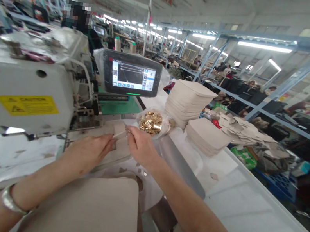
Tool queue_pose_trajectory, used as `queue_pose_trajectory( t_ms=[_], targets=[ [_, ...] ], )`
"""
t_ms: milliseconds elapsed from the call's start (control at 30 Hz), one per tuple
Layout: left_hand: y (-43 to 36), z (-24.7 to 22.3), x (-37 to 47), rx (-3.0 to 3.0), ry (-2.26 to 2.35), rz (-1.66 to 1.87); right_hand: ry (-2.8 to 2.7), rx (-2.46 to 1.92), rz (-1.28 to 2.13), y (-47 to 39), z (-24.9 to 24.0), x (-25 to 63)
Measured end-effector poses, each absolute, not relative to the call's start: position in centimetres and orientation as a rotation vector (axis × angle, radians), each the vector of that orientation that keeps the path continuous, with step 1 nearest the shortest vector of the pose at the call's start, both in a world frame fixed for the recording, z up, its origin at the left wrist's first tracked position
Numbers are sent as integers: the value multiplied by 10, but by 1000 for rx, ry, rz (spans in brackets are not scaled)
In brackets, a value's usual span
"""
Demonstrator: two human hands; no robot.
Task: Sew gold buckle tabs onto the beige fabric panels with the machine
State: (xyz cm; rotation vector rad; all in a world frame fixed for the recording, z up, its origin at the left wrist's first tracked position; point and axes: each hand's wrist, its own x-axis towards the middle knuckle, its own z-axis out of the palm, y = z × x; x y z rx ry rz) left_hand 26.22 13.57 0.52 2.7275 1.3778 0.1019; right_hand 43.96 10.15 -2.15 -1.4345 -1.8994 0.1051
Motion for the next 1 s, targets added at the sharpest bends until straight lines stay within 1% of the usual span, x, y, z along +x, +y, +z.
queue_pose_trajectory(
  t_ms=[133, 233, 300, 367, 433, 467, 567, 700, 900, 1000],
  targets=[
    [138, -1, 263, 2753, 1301, 95, -2125, -1458, 105, 98, -23, 428],
    [138, -5, 259, 2739, 1236, 82, -2119, -1575, 214, 103, -25, 424],
    [135, -6, 254, 2753, 1259, 71, -2012, -1683, 406, 112, -29, 426],
    [132, -9, 248, 2799, 1349, 76, -1868, -1775, 726, 125, -35, 431],
    [131, -14, 242, 2866, 1445, 119, -1758, -1774, 1005, 139, -42, 436],
    [131, -18, 239, 2899, 1467, 137, -1731, -1746, 1077, 146, -45, 438],
    [136, -34, 228, 2884, 1430, 85, -1708, -1659, 1145, 167, -47, 440],
    [143, -54, 216, 2718, 1352, -57, -1651, -1751, 1311, 193, -40, 435],
    [147, -69, 206, 2780, 1377, 98, -1653, -1784, 1323, 212, -41, 422],
    [148, -70, 206, 2760, 1398, 105, -1647, -1800, 1343, 217, -46, 420]
  ],
)
